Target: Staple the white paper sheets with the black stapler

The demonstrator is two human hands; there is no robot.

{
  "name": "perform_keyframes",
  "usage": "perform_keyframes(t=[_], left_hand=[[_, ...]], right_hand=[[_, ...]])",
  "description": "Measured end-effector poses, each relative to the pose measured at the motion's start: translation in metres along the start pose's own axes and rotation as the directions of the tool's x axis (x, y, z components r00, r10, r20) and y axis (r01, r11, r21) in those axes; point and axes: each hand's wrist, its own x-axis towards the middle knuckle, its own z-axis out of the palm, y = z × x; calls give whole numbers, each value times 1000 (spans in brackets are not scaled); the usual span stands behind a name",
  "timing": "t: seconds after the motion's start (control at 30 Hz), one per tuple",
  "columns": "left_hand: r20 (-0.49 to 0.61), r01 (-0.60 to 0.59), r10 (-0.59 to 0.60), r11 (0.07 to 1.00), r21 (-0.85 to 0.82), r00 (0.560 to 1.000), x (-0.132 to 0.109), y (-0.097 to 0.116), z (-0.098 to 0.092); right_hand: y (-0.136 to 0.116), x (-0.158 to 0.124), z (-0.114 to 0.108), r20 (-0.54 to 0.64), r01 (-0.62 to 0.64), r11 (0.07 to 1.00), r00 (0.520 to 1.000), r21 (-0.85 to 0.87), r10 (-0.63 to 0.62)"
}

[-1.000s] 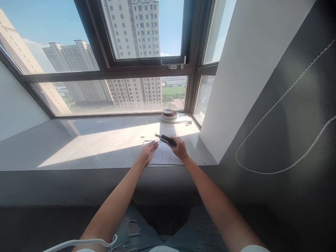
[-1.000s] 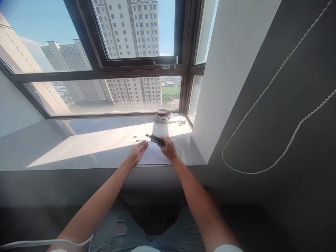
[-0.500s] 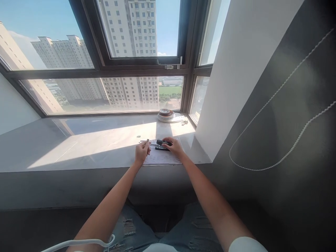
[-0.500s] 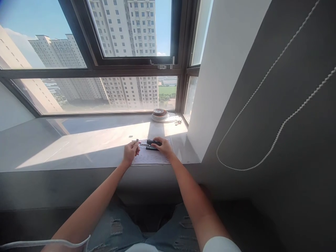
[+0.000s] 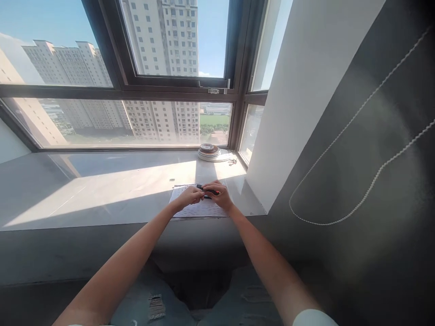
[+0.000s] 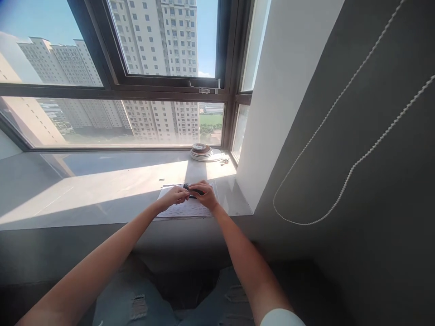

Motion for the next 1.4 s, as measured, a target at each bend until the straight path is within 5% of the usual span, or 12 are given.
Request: perform_keyframes(t=[0.17, 0.27, 0.37, 0.47, 0.57, 0.7, 0.8, 0.9, 1.1, 1.23, 1.3, 1.4], left_hand=[[25, -35, 36, 999, -27, 999, 2, 12, 7], [-140, -104, 131, 977, 185, 981, 0, 12, -17], [-546, 1, 251, 908, 419, 799, -6, -10, -64], [-696, 294, 238, 780, 552, 677, -13, -48, -111], [-682, 395, 119, 739, 546, 722, -15, -81, -136], [-602, 238, 69, 878, 415, 796, -10, -94, -138], [-639, 158, 10, 966, 206, 769, -10, -87, -133], [-649, 162, 18, 963, 216, 761, -15, -80, -128], [-657, 206, 98, 907, 369, 747, -16, -84, -130], [-614, 239, 142, 835, 496, 776, -12, -93, -135], [-621, 231, 148, 843, 487, 770, -11, -97, -137], [-621, 222, 161, 842, 492, 767, -11, -101, -138]], right_hand=[[-9, 3, -8, -20, -80, 996, 997, 30, 81], [-3, 8, -26, -76, -145, 989, 987, -20, 144], [24, 13, -53, -238, -340, 918, 927, -204, 290], [65, 16, -77, -309, -513, 774, 855, -372, 417], [104, 23, -89, -322, -612, 674, 791, -415, 520], [139, 40, -86, -266, -613, 643, 786, -460, 559], [155, 50, -77, -206, -579, 669, 806, -465, 554], [168, 55, -69, -163, -550, 697, 824, -460, 543], [179, 57, -69, -141, -522, 721, 842, -456, 521], [155, 61, -67, -164, -435, 826, 900, -359, 403], [136, 62, -61, 51, -348, 909, 928, -229, 368], [114, 57, -46, 455, -275, 960, 850, -46, 265]])
